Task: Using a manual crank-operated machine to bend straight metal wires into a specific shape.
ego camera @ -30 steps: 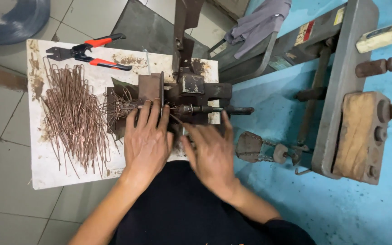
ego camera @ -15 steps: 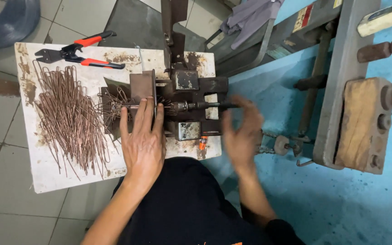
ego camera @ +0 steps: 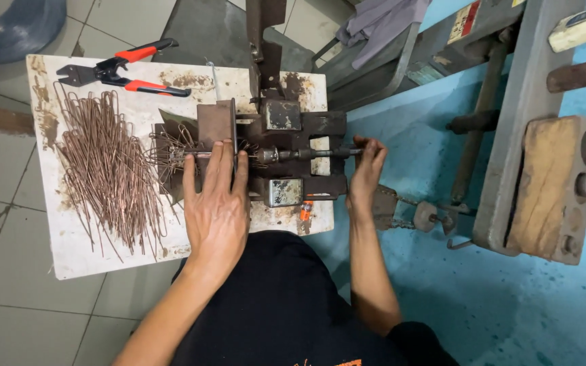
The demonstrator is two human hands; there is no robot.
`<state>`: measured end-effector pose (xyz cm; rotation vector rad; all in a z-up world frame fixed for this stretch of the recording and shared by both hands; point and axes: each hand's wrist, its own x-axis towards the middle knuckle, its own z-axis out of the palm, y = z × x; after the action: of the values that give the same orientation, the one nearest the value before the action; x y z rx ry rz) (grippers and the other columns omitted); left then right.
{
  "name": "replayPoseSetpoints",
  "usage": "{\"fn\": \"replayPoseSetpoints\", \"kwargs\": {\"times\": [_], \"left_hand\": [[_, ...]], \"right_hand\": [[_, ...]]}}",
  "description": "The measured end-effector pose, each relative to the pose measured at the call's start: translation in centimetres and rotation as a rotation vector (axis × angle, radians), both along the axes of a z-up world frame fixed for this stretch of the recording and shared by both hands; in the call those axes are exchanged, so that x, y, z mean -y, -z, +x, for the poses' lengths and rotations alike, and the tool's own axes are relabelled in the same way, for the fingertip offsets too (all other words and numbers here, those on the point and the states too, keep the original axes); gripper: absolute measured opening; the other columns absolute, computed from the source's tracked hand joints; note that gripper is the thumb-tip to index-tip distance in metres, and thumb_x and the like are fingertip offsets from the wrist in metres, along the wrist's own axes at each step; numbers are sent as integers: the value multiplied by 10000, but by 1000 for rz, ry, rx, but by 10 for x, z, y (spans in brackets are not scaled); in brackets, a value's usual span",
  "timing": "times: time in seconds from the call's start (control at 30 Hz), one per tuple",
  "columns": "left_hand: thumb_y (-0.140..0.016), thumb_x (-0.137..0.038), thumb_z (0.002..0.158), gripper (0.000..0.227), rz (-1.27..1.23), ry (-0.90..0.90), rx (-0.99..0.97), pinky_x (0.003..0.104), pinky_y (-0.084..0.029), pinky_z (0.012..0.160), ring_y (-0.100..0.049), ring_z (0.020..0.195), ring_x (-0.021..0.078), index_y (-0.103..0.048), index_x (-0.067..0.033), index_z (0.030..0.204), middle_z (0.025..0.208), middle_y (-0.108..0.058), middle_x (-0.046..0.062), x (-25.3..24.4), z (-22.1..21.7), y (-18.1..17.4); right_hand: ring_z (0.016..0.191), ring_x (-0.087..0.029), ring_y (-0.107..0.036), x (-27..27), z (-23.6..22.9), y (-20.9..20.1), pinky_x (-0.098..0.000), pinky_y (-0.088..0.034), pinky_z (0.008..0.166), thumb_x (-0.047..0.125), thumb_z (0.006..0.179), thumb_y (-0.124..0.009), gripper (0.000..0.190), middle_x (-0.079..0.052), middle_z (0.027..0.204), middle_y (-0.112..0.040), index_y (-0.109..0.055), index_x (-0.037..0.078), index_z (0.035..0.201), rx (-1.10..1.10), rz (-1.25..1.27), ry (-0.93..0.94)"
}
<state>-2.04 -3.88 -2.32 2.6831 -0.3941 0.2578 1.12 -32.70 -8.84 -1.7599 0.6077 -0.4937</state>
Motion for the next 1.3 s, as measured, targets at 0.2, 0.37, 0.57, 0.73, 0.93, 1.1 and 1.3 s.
{"fn": "replayPoseSetpoints", "kwargs": {"times": [0.2, 0.37, 0.57, 0.73, 0.93, 1.1, 1.3], "left_hand": [[183, -468, 1016, 941, -156, -4, -24, 532, -44, 1285, -428, 1508, 239, -572, -111, 1448, 1562, -518, 203, 2, 0, -5], [110, -447, 1053, 855, -66, -8, 0, 543, -32, 1289, -407, 1526, 249, -561, -116, 1468, 1579, -506, 192, 4, 3, 9], [19, -380, 1091, 745, 31, -5, 24, 551, -37, 1291, -422, 1517, 251, -575, -119, 1457, 1565, -522, 187, 4, 2, 3], [58, -420, 1072, 809, -88, 8, 13, 562, -65, 1281, -434, 1508, 281, -595, -94, 1420, 1532, -543, 227, 3, 3, 3], [-46, -336, 1110, 692, -72, 5, 50, 587, -109, 1268, -476, 1473, 306, -624, -87, 1399, 1491, -581, 227, 4, 4, 2], [-482, -24, 966, 645, -164, 6, -4, 536, -190, 1262, -562, 1387, 351, -379, -29, 1603, 1414, -629, 254, -1, 6, -20], [-511, 44, 893, 752, -229, 38, -23, 520, -194, 1263, -507, 1421, 388, -311, 10, 1616, 1448, -586, 291, -2, 4, -16]], "right_hand": [[1371, -339, -491, 1, -3, -2, -600, -290, 1203, 540, 1119, -383, 417, -102, 1257, -613, -525, 157, 1202, -26, -56, -62], [1327, -380, -505, 6, 3, 11, -651, -298, 1185, 522, 1120, -401, 399, -179, 1213, -611, -474, 133, 1160, 103, -24, -54], [1198, -422, -550, 54, -4, 49, -629, -347, 1152, 392, 1152, -405, 392, -272, 1047, -595, -439, 7, 1081, 107, -200, -150], [1234, -458, -528, 72, -11, 63, -622, -318, 1174, 261, 1159, -440, 349, -326, 1105, -574, -459, -86, 1123, 99, -254, -182], [1239, -302, -534, 61, -6, 71, -539, -405, 1118, 303, 1154, -459, 335, -307, 1127, -604, -502, -29, 1162, 141, -321, -92], [1166, -196, -638, 35, -6, 27, -417, -410, 1071, 759, 1003, -356, 626, -55, 1132, -697, -551, 223, 1261, -106, -14, -58], [1509, -341, -266, 120, -81, 148, -507, -244, 1237, 234, 1089, -483, 663, -254, 1649, -284, -184, 66, 1657, -158, -356, -538]]}}
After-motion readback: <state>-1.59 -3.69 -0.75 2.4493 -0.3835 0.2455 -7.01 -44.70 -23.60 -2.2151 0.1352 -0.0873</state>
